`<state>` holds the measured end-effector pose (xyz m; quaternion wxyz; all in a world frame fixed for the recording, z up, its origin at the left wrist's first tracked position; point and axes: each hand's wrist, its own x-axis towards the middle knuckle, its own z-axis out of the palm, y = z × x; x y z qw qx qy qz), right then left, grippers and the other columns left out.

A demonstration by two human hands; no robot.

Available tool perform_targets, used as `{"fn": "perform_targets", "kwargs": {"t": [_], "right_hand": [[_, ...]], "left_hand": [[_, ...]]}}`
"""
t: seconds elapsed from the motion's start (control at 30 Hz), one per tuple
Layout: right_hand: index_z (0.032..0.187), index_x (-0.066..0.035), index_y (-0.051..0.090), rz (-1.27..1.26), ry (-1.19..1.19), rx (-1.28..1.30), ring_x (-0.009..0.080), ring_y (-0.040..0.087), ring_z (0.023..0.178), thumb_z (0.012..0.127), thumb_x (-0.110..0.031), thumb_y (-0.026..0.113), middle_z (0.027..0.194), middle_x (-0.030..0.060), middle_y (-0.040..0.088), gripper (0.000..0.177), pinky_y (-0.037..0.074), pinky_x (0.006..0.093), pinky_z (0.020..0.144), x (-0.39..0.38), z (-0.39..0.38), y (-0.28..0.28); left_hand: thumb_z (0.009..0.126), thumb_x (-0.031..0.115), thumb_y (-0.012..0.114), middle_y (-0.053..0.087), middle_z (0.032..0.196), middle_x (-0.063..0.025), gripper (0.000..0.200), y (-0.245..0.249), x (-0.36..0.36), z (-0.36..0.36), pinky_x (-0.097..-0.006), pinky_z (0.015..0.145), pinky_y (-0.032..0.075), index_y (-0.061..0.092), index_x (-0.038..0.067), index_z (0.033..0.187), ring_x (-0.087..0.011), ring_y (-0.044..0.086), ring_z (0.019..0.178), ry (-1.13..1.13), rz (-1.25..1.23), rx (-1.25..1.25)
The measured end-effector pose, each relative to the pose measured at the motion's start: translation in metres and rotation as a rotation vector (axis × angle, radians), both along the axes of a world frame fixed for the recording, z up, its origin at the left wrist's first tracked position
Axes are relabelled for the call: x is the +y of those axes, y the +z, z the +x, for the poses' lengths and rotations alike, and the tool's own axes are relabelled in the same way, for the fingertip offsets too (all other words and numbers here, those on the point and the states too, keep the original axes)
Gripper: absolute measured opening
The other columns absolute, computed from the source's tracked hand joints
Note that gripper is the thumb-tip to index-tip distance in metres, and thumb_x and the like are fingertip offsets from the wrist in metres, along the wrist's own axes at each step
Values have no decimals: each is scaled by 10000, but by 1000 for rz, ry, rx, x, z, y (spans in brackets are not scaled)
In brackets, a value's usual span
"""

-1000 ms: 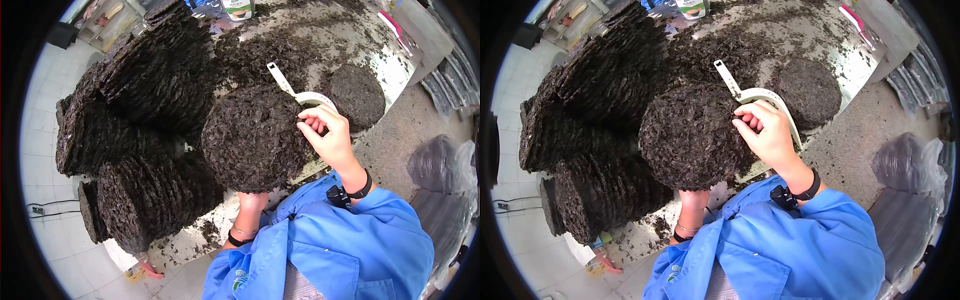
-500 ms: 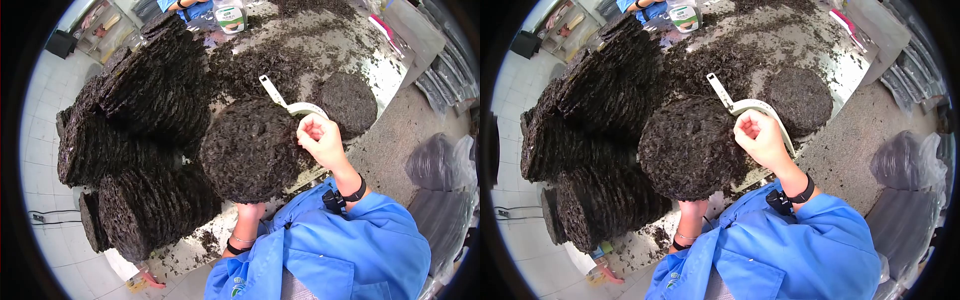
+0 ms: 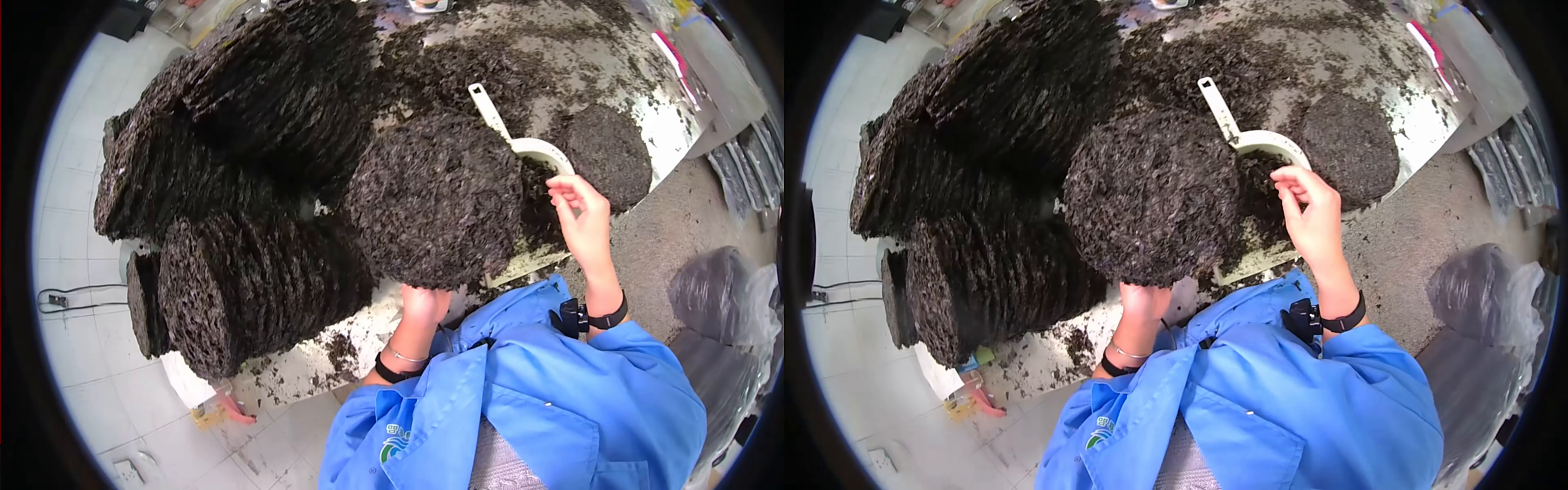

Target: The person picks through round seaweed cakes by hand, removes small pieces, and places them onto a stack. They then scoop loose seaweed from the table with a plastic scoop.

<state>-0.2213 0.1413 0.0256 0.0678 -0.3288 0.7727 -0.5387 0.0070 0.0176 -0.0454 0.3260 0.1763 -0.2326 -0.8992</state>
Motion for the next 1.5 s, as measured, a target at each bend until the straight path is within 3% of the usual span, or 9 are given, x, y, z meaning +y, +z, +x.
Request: {"fn": "perform_targets", "kwargs": {"t": [0.3,0.77,0.87,0.97,1.07,1.17,1.27,1.43,1.5], "right_hand": [[1209,-25,481,-127,238,-684,80,612,673,874,-81,717,772,20,624,414,533,230,578,-19,38,13],[1046,-69,524,-288,325,-1144,89,628,740,890,-78,688,835,7,624,226,563,253,621,-24,39,12],[1081,-70,516,-490,245,-1003,100,636,782,904,-41,648,913,19,631,222,564,260,669,-21,30,18],[1026,-57,518,-627,70,-384,155,626,827,830,44,689,971,73,631,279,540,287,696,-22,27,39],[926,-52,539,-330,193,517,237,623,857,701,121,708,980,121,629,330,523,347,733,-18,21,47],[846,-83,613,-35,498,808,313,599,919,673,18,666,1009,110,624,207,509,419,792,-14,26,33],[862,-97,647,41,627,720,304,578,1013,689,-9,675,1026,83,626,196,477,444,885,-8,30,26],[1002,-62,632,-129,206,467,269,571,1060,759,-17,710,1094,119,624,259,455,385,924,0,14,31],[1163,-47,574,-294,26,-106,220,552,1104,823,-53,712,1168,103,601,367,451,345,945,-10,13,14]], "left_hand": [[1002,291,465,517,1407,-75,447,1,0,-1,-463,1109,360,465,78,1395,-273,487,1287,26,-129,-146],[987,181,522,542,1360,-62,429,3,2,-5,-417,1010,456,440,83,1397,-240,550,1205,88,-200,-236],[1012,230,521,609,1260,-51,288,18,-1,-11,-373,865,527,539,87,1262,-206,620,1101,107,-91,-213],[1025,305,508,658,1134,-48,282,36,-6,-18,-329,825,560,551,96,1209,-171,661,999,68,-17,-309],[1023,321,500,606,1271,-66,320,41,-7,-17,-416,962,509,540,96,1247,-228,604,1151,12,11,-280],[1025,310,478,534,1369,-68,379,37,1,-13,-456,1029,455,474,117,1351,-249,526,1255,37,-56,-147],[1019,323,459,487,1418,-58,437,26,-2,-13,-481,1084,394,415,149,1418,-267,479,1295,27,-68,-166],[1004,296,470,527,1383,-52,430,20,-1,-9,-473,1076,396,455,126,1399,-268,508,1263,45,15,-177],[1004,262,487,507,1393,-60,456,20,0,-7,-455,1079,399,407,110,1426,-259,503,1264,-25,34,-103]]}}
